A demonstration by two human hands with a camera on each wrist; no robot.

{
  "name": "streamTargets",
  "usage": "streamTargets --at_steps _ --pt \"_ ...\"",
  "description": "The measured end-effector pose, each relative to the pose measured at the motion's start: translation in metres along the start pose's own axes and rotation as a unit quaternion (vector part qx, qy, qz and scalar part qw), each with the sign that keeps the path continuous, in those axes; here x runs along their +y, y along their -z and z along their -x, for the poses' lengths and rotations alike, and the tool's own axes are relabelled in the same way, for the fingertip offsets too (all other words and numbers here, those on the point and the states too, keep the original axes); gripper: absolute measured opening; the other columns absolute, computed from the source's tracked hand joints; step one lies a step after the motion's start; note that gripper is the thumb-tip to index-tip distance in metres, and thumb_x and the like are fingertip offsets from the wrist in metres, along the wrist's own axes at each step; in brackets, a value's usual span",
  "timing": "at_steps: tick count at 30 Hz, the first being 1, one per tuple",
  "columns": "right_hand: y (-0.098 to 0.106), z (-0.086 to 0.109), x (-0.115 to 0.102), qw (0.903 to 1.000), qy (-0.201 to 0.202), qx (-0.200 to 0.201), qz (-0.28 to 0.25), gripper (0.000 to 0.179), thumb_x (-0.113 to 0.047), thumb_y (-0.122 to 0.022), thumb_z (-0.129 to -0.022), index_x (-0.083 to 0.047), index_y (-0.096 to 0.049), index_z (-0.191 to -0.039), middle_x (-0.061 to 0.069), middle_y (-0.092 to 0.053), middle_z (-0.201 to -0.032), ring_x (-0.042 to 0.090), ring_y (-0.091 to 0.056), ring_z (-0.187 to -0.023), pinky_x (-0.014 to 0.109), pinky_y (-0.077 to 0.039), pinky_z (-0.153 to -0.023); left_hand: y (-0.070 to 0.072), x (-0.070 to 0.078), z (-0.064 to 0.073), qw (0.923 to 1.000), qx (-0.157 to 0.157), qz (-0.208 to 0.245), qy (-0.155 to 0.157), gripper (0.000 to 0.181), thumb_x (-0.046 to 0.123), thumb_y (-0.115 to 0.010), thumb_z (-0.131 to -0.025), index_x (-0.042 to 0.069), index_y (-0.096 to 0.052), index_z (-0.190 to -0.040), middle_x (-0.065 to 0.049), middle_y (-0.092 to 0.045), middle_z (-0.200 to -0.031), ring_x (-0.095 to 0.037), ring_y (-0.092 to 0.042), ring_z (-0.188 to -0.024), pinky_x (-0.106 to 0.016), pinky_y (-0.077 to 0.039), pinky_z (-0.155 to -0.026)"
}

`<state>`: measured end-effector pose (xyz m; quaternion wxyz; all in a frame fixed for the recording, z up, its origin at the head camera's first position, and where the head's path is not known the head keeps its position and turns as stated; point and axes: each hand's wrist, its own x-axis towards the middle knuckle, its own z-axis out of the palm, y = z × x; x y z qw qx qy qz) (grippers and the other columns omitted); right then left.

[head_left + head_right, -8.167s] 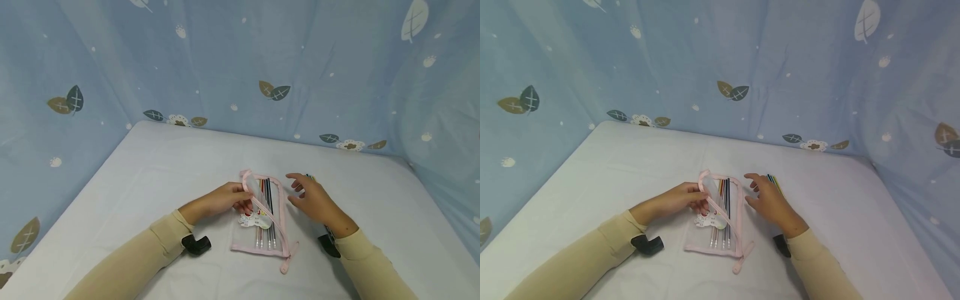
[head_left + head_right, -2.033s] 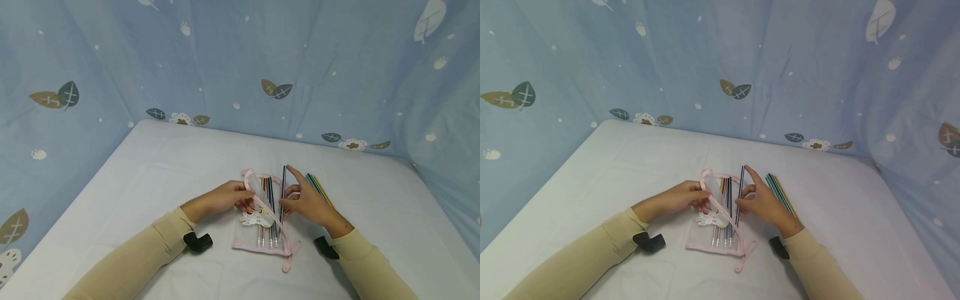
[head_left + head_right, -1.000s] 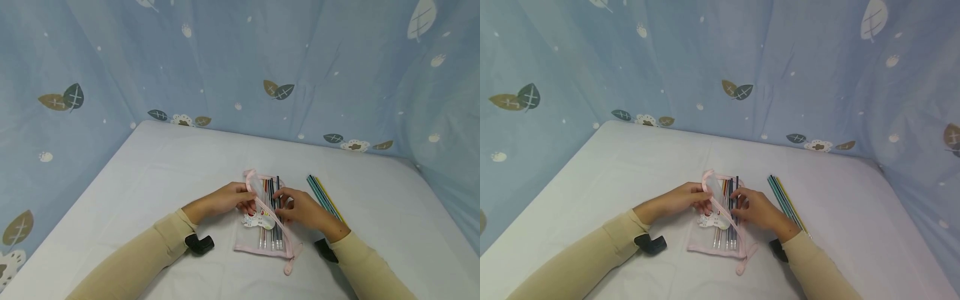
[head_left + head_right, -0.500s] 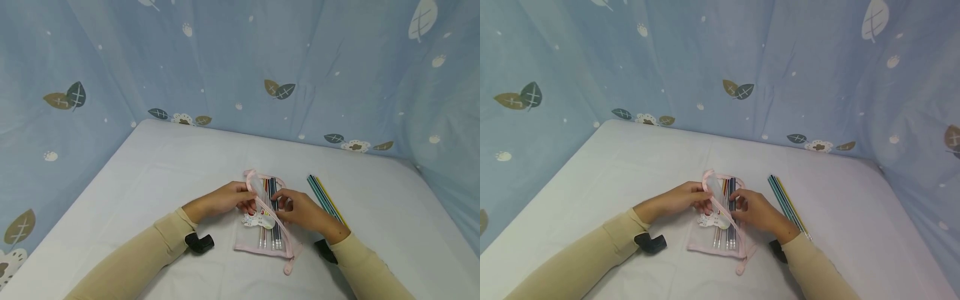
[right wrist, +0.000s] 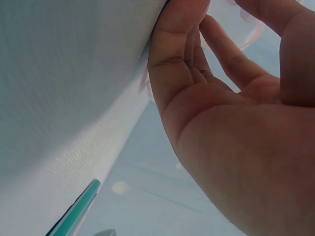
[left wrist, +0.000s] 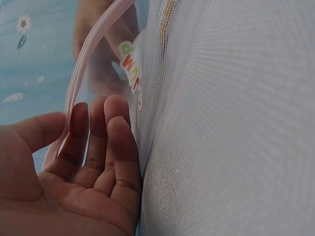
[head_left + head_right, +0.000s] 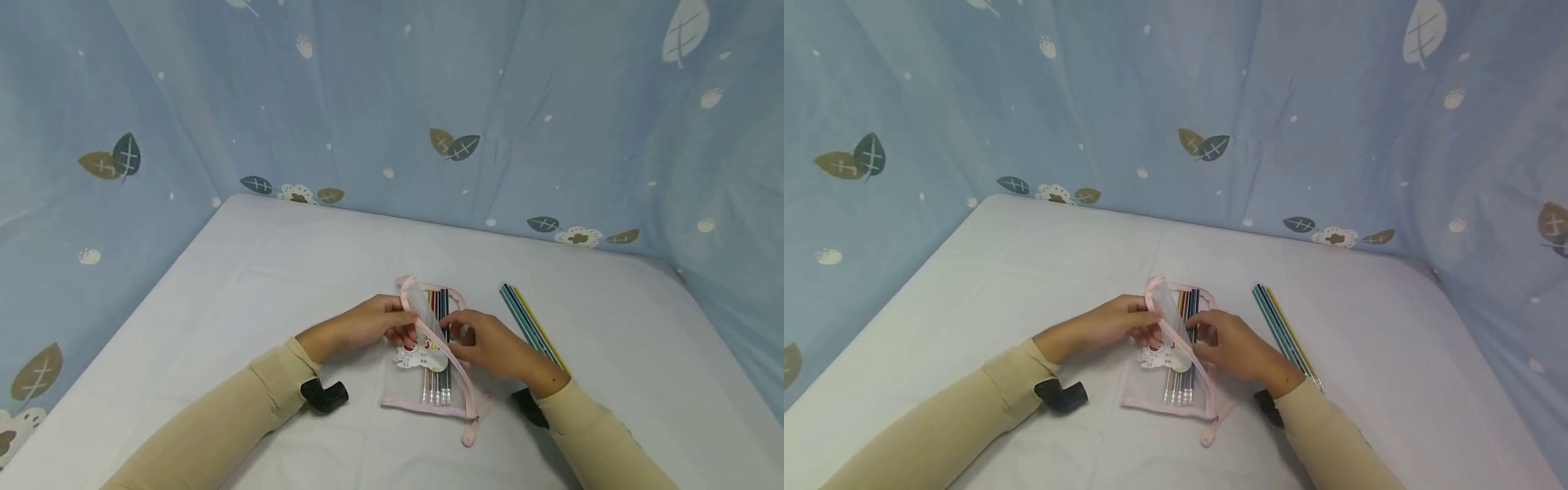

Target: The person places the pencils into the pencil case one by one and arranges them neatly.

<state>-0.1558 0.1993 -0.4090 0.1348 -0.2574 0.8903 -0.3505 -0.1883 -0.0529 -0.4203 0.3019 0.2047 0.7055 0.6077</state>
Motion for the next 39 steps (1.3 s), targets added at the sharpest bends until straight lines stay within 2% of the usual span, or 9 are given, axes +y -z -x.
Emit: streamTargets --at_steps 5,13,22,28,35,39 --pt "0.001 0.001 -0.002 0.9998 -0.014 0.006 -0.012 0.031 -0.008 -0.066 -0.094 -0.007 -0.061 -0.125 0.007 -0.063 -0.097 0.011 -0.060 -0.069 0.024 -0.053 -0.057 0.000 -0.001 0.001 1.0000 -0.003 0.005 0.001 0.024 0.015 -0.051 -0.104 -0.007 -0.062 -0.105 -0.004 -0.070 -0.084 -0.009 -0.066 -0.074 -0.023 -0.057 -0.072" --pt "0.009 0.003 -0.003 0.9956 -0.026 0.088 0.022 0.025 -0.007 -0.069 -0.092 -0.007 -0.067 -0.117 0.006 -0.068 -0.091 0.012 -0.063 -0.069 0.025 -0.053 -0.056 -0.001 0.002 0.001 1.0000 -0.001 0.004 0.000 0.024 0.016 -0.051 -0.104 -0.006 -0.061 -0.107 -0.005 -0.070 -0.085 -0.010 -0.066 -0.074 -0.023 -0.056 -0.072" --pt "0.020 0.005 -0.001 0.9914 -0.047 0.116 0.041 0.027 -0.009 -0.070 -0.092 -0.006 -0.066 -0.119 0.007 -0.067 -0.092 0.016 -0.065 -0.077 0.026 -0.053 -0.058 0.001 -0.002 -0.001 1.0000 -0.003 -0.003 0.001 0.025 0.017 -0.051 -0.104 -0.006 -0.061 -0.107 -0.007 -0.071 -0.087 -0.011 -0.067 -0.075 -0.025 -0.057 -0.073" --pt "0.024 0.006 0.003 0.9875 -0.057 0.132 0.064 0.028 -0.007 -0.069 -0.093 -0.006 -0.065 -0.121 0.008 -0.067 -0.096 0.020 -0.068 -0.084 0.028 -0.056 -0.064 0.000 -0.002 0.000 1.0000 -0.002 0.000 0.006 0.024 0.016 -0.051 -0.105 -0.005 -0.061 -0.107 -0.008 -0.071 -0.087 -0.011 -0.067 -0.075 -0.024 -0.057 -0.073" --pt "0.034 0.007 0.009 0.9793 -0.067 0.171 0.085 0.034 -0.003 -0.067 -0.092 -0.002 -0.062 -0.125 0.014 -0.066 -0.100 0.027 -0.068 -0.092 0.041 -0.060 -0.077 0.001 0.001 -0.001 1.0000 -0.001 -0.002 0.000 0.024 0.017 -0.051 -0.104 -0.005 -0.061 -0.107 -0.006 -0.070 -0.086 -0.011 -0.067 -0.074 -0.024 -0.057 -0.072" --pt "0.038 0.008 0.012 0.9773 -0.071 0.177 0.091 0.038 -0.002 -0.067 -0.092 0.000 -0.060 -0.129 0.018 -0.066 -0.102 0.031 -0.069 -0.094 0.039 -0.059 -0.074 0.001 0.002 0.000 1.0000 -0.004 0.002 0.004 0.024 0.017 -0.050 -0.105 -0.005 -0.060 -0.108 -0.005 -0.070 -0.086 -0.011 -0.067 -0.074 -0.024 -0.057 -0.072"
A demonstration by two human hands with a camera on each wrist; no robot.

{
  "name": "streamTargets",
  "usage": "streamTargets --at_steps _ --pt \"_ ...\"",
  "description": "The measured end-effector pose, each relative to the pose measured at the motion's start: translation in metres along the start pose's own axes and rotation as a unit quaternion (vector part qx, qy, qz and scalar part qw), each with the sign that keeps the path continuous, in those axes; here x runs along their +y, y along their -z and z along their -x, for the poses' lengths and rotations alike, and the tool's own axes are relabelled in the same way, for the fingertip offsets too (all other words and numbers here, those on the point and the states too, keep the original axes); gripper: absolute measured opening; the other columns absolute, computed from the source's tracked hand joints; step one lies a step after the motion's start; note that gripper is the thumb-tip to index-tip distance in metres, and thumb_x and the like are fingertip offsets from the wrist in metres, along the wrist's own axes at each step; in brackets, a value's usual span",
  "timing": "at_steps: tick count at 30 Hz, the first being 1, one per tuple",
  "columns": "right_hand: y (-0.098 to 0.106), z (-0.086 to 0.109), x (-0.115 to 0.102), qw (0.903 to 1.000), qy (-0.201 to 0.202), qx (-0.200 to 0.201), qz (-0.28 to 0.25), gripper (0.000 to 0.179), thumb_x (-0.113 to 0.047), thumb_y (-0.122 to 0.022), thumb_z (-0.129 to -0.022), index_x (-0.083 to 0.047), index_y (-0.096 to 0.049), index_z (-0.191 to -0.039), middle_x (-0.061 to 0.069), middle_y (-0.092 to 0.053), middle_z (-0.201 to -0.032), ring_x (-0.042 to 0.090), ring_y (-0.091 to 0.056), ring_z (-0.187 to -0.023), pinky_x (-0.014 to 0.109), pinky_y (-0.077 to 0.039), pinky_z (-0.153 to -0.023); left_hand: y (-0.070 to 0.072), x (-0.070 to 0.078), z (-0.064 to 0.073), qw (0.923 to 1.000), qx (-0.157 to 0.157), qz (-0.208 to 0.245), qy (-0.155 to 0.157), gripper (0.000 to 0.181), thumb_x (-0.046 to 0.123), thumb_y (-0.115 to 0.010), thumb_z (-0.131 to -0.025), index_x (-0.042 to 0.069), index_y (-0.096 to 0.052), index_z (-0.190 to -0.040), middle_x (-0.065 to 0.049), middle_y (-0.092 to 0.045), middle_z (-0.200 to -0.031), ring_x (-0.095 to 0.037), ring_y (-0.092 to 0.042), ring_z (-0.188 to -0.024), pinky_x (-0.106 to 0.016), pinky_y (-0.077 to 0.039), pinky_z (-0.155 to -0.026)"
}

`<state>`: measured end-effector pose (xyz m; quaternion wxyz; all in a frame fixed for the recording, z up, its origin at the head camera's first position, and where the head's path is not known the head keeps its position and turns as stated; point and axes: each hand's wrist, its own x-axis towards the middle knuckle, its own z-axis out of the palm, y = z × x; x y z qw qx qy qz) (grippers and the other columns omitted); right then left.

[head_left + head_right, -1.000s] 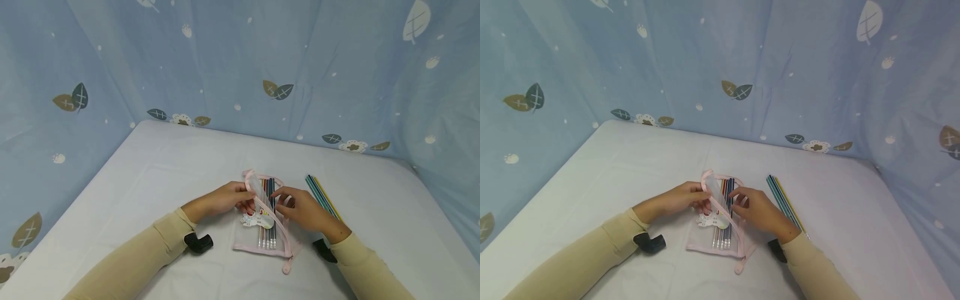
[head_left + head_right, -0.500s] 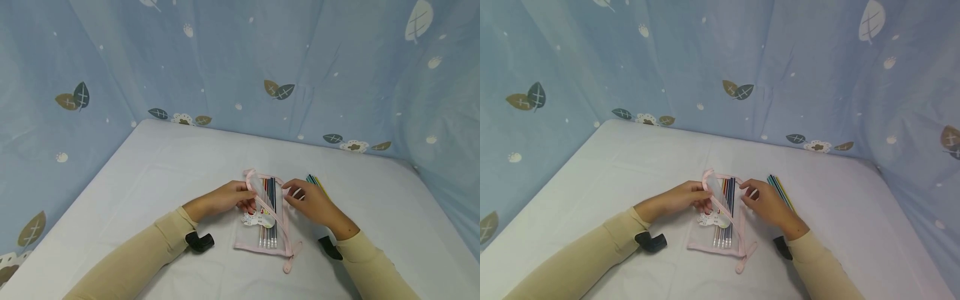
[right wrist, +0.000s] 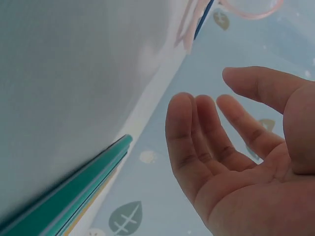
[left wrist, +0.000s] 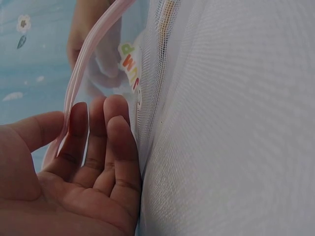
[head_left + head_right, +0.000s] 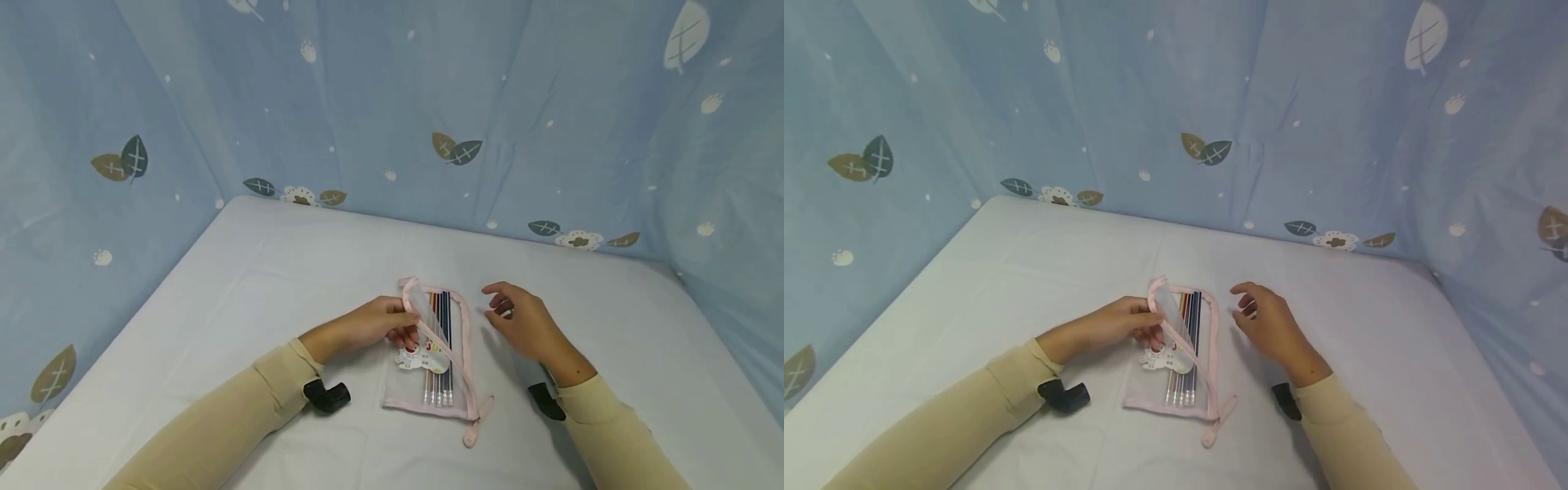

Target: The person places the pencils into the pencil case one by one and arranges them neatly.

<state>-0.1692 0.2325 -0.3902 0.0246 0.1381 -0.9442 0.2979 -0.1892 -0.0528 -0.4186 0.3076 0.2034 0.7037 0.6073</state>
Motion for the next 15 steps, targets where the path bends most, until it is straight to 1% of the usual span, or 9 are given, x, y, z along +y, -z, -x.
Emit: streamTargets --at_steps 3,7,15 --pt "0.003 0.000 0.003 1.0000 -0.007 0.005 0.004 0.040 -0.001 -0.067 -0.092 0.000 -0.058 -0.131 0.020 -0.065 -0.105 0.032 -0.068 -0.096 0.037 -0.057 -0.071 0.000 0.000 0.000 1.0000 0.000 0.000 0.003 0.024 0.017 -0.050 -0.105 -0.005 -0.060 -0.108 -0.005 -0.070 -0.086 -0.011 -0.067 -0.074 -0.024 -0.057 -0.072" --pt "0.008 0.000 0.005 0.9998 -0.014 0.013 0.009 0.041 -0.001 -0.066 -0.092 -0.001 -0.057 -0.132 0.021 -0.064 -0.107 0.034 -0.067 -0.097 0.039 -0.057 -0.072 0.000 0.001 -0.001 1.0000 0.003 -0.002 -0.001 0.024 0.017 -0.051 -0.104 -0.005 -0.060 -0.108 -0.007 -0.070 -0.086 -0.011 -0.067 -0.074 -0.024 -0.057 -0.072" --pt "0.015 -0.002 0.008 0.9991 -0.039 -0.007 0.016 0.043 -0.002 -0.065 -0.093 0.000 -0.054 -0.135 0.024 -0.062 -0.113 0.036 -0.065 -0.102 0.037 -0.056 -0.070 0.001 0.002 0.000 1.0000 0.002 -0.004 0.005 0.024 0.017 -0.051 -0.104 -0.005 -0.061 -0.108 -0.008 -0.071 -0.087 -0.011 -0.067 -0.074 -0.023 -0.056 -0.073"
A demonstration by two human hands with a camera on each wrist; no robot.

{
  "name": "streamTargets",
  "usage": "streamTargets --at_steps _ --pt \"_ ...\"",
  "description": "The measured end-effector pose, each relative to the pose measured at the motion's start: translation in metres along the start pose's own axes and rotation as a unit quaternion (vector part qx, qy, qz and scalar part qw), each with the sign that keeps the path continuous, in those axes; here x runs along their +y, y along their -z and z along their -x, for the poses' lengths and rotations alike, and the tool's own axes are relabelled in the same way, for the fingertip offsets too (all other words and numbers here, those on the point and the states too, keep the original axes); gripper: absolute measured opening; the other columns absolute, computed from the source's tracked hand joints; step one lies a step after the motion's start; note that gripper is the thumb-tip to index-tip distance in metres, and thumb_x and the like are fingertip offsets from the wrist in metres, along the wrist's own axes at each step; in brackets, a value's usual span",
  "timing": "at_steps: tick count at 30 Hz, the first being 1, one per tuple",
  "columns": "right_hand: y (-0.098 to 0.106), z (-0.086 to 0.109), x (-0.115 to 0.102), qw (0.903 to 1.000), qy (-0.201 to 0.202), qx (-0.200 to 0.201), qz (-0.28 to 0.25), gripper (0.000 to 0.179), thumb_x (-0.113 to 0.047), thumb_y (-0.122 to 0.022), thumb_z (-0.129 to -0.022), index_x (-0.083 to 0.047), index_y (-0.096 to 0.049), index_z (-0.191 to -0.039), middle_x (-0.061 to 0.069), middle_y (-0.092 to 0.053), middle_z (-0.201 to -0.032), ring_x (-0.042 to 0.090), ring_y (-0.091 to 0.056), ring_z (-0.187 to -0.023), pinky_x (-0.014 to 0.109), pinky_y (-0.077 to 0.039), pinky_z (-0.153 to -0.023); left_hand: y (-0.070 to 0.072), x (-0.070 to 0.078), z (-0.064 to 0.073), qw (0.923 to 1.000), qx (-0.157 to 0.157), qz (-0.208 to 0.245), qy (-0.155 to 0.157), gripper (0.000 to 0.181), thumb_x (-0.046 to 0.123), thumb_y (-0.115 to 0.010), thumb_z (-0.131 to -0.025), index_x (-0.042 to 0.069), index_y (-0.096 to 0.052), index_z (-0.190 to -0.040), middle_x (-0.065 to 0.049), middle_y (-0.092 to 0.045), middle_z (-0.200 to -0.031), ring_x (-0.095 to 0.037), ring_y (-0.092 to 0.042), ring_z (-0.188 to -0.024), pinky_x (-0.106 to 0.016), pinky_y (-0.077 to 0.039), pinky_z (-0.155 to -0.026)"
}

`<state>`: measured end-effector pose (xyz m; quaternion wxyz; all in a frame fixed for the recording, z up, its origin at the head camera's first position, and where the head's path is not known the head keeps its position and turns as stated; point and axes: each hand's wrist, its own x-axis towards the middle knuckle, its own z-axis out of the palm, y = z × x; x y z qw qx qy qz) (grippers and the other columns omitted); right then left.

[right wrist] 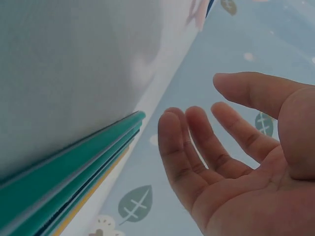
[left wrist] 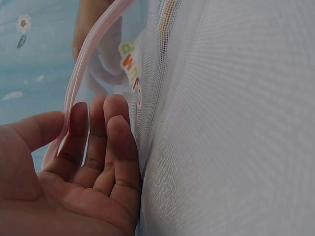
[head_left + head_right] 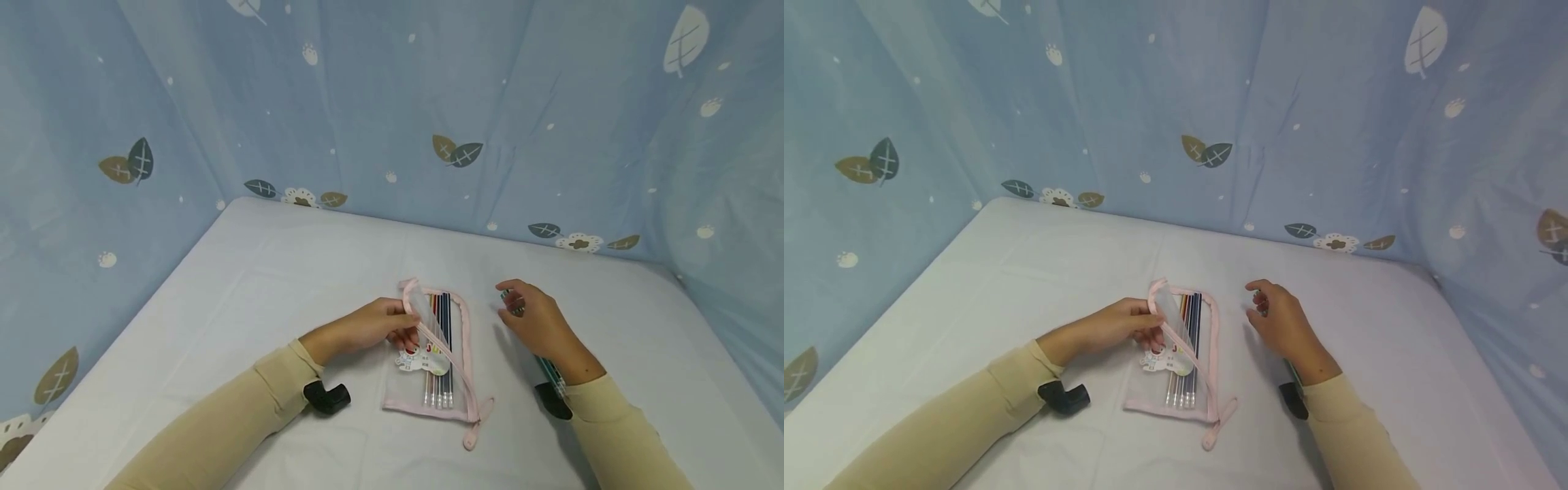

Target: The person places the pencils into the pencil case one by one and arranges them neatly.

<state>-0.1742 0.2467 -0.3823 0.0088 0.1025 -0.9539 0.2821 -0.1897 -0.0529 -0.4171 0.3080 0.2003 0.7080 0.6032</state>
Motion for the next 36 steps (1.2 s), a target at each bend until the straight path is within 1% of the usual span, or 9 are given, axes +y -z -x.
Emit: streamTargets --at_steps 5,11,18,26,33,36 --pt "0.001 -0.001 0.003 0.9998 -0.015 -0.006 0.012 0.044 -0.002 -0.065 -0.093 0.001 -0.052 -0.135 0.025 -0.062 -0.114 0.038 -0.064 -0.103 0.039 -0.057 -0.068 0.000 -0.001 0.000 1.0000 0.003 0.004 -0.004 0.024 0.017 -0.051 -0.104 -0.004 -0.061 -0.107 -0.007 -0.070 -0.087 -0.011 -0.066 -0.074 -0.024 -0.057 -0.073" --pt "0.000 -0.002 0.008 0.9992 -0.029 -0.020 0.020 0.045 -0.004 -0.065 -0.094 0.003 -0.051 -0.136 0.026 -0.062 -0.114 0.037 -0.066 -0.100 0.039 -0.059 -0.069 0.000 -0.002 0.000 1.0000 -0.005 0.002 -0.004 0.025 0.018 -0.050 -0.105 -0.005 -0.061 -0.108 -0.007 -0.071 -0.087 -0.011 -0.067 -0.075 -0.025 -0.057 -0.074" --pt "0.003 -0.004 0.012 0.9988 -0.029 -0.030 0.025 0.046 -0.004 -0.064 -0.094 0.002 -0.050 -0.137 0.026 -0.061 -0.114 0.038 -0.066 -0.100 0.039 -0.059 -0.069 0.000 0.000 -0.001 1.0000 0.002 0.001 -0.005 0.024 0.017 -0.051 -0.104 -0.005 -0.061 -0.108 -0.006 -0.071 -0.086 -0.010 -0.067 -0.074 -0.024 -0.057 -0.072" --pt "0.004 -0.005 0.015 0.9983 -0.031 -0.042 0.026 0.047 -0.004 -0.065 -0.093 0.002 -0.050 -0.137 0.026 -0.061 -0.114 0.035 -0.067 -0.096 0.036 -0.057 -0.066 0.001 0.002 0.000 1.0000 0.001 -0.008 -0.004 0.025 0.018 -0.051 -0.104 -0.004 -0.061 -0.108 -0.009 -0.071 -0.089 -0.011 -0.066 -0.075 -0.026 -0.057 -0.074" --pt "0.003 -0.005 0.017 0.9978 -0.029 -0.055 0.024 0.054 0.000 -0.066 -0.091 0.002 -0.047 -0.142 0.025 -0.061 -0.114 0.029 -0.066 -0.092 0.033 -0.055 -0.064 0.001 0.001 -0.001 1.0000 0.001 -0.001 -0.001 0.024 0.018 -0.051 -0.105 -0.003 -0.062 -0.108 -0.006 -0.070 -0.087 -0.011 -0.067 -0.075 -0.025 -0.057 -0.073" --pt "0.003 -0.005 0.018 0.9977 -0.023 -0.060 0.021 0.057 0.001 -0.066 -0.090 0.003 -0.046 -0.143 0.025 -0.062 -0.112 0.029 -0.066 -0.091 0.033 -0.055 -0.064 0.001 0.001 -0.001 1.0000 0.001 0.001 -0.003 0.023 0.017 -0.051 -0.105 -0.003 -0.062 -0.108 -0.005 -0.070 -0.086 -0.011 -0.066 -0.075 -0.025 -0.057 -0.073"
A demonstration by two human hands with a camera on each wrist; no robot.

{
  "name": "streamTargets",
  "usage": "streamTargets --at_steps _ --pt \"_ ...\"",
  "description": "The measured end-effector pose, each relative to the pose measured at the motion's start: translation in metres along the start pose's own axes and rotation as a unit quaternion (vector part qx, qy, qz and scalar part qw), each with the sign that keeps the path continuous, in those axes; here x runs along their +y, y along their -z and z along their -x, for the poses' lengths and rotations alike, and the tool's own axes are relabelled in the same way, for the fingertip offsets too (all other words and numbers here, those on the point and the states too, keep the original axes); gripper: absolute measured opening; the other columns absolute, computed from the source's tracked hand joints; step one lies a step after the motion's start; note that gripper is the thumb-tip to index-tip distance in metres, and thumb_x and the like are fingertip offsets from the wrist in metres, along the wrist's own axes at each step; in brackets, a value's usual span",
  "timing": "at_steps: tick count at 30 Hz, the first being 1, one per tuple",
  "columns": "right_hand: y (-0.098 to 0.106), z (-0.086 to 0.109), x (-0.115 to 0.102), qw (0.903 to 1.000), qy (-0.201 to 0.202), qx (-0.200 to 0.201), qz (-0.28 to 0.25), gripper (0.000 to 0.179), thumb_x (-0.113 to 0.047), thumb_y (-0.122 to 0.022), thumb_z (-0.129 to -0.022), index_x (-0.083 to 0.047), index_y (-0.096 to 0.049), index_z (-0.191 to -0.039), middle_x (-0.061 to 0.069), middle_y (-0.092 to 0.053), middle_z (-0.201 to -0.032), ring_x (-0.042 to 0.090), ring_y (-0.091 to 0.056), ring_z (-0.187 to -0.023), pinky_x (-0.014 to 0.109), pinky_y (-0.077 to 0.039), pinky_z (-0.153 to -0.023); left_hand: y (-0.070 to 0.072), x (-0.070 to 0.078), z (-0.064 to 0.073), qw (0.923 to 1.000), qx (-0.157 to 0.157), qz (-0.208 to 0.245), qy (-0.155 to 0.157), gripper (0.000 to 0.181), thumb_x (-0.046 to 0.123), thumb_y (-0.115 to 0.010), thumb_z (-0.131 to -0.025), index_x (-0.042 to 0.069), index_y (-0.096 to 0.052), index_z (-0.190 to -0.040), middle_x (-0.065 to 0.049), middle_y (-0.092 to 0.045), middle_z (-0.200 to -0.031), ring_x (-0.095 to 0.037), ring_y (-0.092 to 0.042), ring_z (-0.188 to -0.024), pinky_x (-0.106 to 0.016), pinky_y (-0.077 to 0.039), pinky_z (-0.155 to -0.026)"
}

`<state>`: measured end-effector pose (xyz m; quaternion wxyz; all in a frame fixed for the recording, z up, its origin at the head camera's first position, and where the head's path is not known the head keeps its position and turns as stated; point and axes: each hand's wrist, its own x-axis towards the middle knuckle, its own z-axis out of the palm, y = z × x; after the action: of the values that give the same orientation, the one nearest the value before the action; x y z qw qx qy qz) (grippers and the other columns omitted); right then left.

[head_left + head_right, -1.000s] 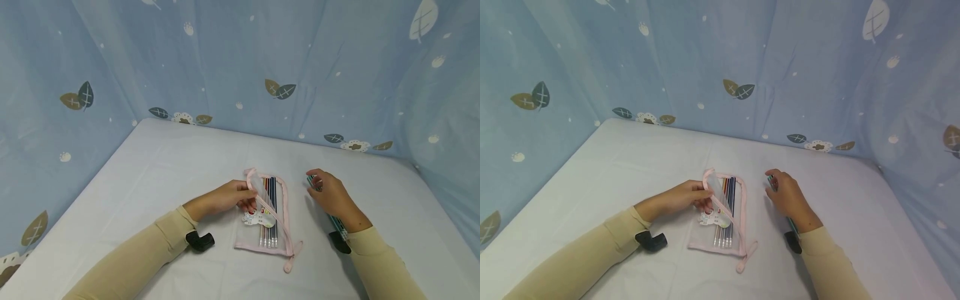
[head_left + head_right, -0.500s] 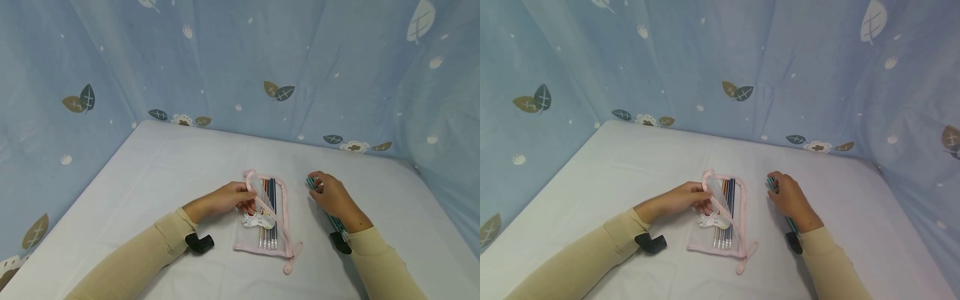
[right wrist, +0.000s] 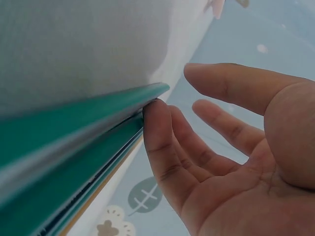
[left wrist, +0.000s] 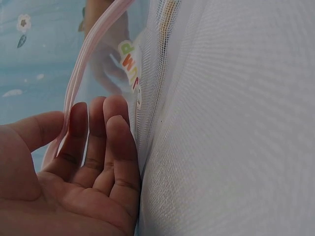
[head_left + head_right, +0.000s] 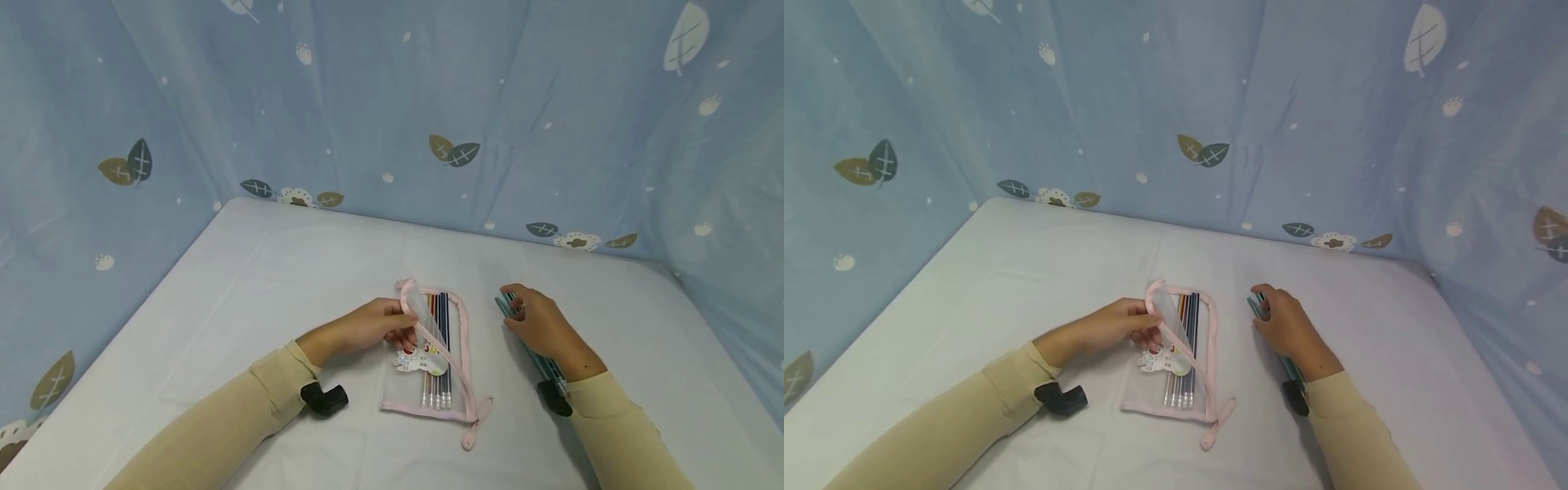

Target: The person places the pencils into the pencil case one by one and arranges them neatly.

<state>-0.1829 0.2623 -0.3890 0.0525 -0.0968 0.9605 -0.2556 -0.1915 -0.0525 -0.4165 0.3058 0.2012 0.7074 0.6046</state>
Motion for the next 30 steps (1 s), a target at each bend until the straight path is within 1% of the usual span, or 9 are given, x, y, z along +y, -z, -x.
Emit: streamTargets --at_steps 5,8,14,16,19,25,30 --pt "-0.0011 -0.0009 0.0016 1.0000 0.003 -0.009 -0.001 0.059 0.002 -0.067 -0.089 0.003 -0.044 -0.144 0.025 -0.063 -0.110 0.029 -0.066 -0.090 0.036 -0.056 -0.066 -0.0007 0.0006 0.0002 1.0000 0.005 0.000 -0.003 0.023 0.017 -0.051 -0.104 -0.002 -0.062 -0.107 -0.005 -0.069 -0.086 -0.012 -0.066 -0.076 -0.025 -0.057 -0.073" --pt "-0.0028 -0.0006 0.0029 0.9997 0.003 -0.025 0.007 0.061 0.002 -0.067 -0.089 0.002 -0.043 -0.145 0.025 -0.064 -0.109 0.028 -0.066 -0.088 0.036 -0.057 -0.068 -0.0010 -0.0011 0.0006 1.0000 0.002 0.001 -0.001 0.023 0.017 -0.050 -0.105 -0.003 -0.062 -0.108 -0.005 -0.070 -0.086 -0.011 -0.066 -0.076 -0.025 -0.057 -0.074" --pt "-0.0046 0.0019 0.0015 0.9984 0.027 -0.044 0.025 0.066 0.008 -0.068 -0.084 0.005 -0.042 -0.145 0.021 -0.066 -0.099 0.024 -0.061 -0.082 0.035 -0.054 -0.067 -0.0015 -0.0030 0.0012 1.0000 0.006 -0.002 -0.003 0.023 0.018 -0.051 -0.104 -0.002 -0.063 -0.107 -0.006 -0.070 -0.086 -0.012 -0.066 -0.076 -0.025 -0.057 -0.073" --pt "-0.0050 0.0026 -0.0001 0.9980 0.035 -0.044 0.029 0.066 0.009 -0.067 -0.084 0.005 -0.042 -0.145 0.020 -0.066 -0.097 0.024 -0.061 -0.081 0.035 -0.054 -0.066 -0.0015 -0.0035 0.0015 1.0000 0.007 -0.004 -0.006 0.023 0.018 -0.051 -0.104 -0.003 -0.062 -0.107 -0.006 -0.070 -0.086 -0.012 -0.066 -0.075 -0.025 -0.057 -0.074" --pt "-0.0061 0.0040 -0.0017 0.9976 0.041 -0.045 0.033 0.067 0.010 -0.065 -0.083 0.006 -0.041 -0.145 0.019 -0.066 -0.096 0.023 -0.059 -0.079 0.034 -0.052 -0.066 -0.0018 -0.0040 0.0020 1.0000 0.006 -0.003 0.000 0.023 0.018 -0.051 -0.105 -0.002 -0.063 -0.107 -0.006 -0.070 -0.086 -0.011 -0.066 -0.076 -0.025 -0.057 -0.074" --pt "-0.0058 0.0058 -0.0037 0.9985 0.036 -0.033 0.025 0.070 0.009 -0.064 -0.081 0.004 -0.040 -0.146 0.019 -0.068 -0.095 0.021 -0.061 -0.077 0.032 -0.052 -0.063 -0.0029 -0.0029 0.0018 1.0000 0.005 -0.003 -0.001 0.023 0.018 -0.052 -0.104 -0.002 -0.062 -0.108 -0.005 -0.070 -0.086 -0.011 -0.067 -0.076 -0.024 -0.057 -0.074" --pt "-0.0053 0.0065 -0.0049 0.9994 0.023 -0.026 0.010 0.065 0.003 -0.063 -0.086 0.001 -0.040 -0.147 0.017 -0.068 -0.093 0.019 -0.060 -0.074 0.031 -0.051 -0.061 -0.0032 -0.0042 0.0017 1.0000 0.005 -0.005 -0.001 0.023 0.018 -0.052 -0.104 -0.002 -0.062 -0.108 -0.005 -0.070 -0.087 -0.011 -0.067 -0.077 -0.024 -0.057 -0.074"
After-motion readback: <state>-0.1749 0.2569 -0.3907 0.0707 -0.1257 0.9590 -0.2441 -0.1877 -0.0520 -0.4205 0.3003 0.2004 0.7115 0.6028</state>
